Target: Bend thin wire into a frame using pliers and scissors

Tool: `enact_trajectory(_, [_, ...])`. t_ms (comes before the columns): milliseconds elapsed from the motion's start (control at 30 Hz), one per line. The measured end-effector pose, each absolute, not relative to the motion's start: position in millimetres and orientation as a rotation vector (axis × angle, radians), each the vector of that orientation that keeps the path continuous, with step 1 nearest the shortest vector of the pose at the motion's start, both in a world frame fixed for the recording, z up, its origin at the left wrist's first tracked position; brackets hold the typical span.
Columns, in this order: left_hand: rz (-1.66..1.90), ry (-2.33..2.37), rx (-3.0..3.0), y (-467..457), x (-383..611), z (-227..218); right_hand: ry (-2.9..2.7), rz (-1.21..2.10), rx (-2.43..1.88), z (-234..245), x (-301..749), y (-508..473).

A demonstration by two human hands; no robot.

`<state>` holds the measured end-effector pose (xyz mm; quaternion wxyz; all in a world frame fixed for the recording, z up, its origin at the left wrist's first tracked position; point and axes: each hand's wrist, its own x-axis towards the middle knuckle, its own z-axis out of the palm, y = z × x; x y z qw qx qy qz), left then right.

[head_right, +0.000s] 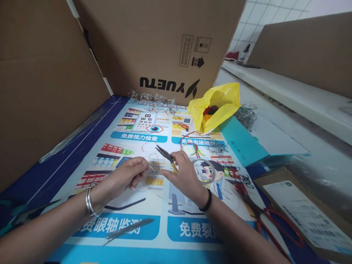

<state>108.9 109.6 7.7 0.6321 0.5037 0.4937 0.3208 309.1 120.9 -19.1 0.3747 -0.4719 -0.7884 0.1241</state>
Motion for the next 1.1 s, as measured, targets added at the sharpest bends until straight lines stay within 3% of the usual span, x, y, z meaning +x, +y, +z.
enact_trajectory(400, [0.698, 1.346, 1.292, 117.5, 103.4, 0.8, -2.356, 0.582, -1.215, 4.0, 336.7, 130.1])
enact_trajectory(1100, [0.923, 1.249, 1.101, 116.1, 107.1, 2.0, -2.446, 0.548, -1.459, 4.3, 320.9, 117.4])
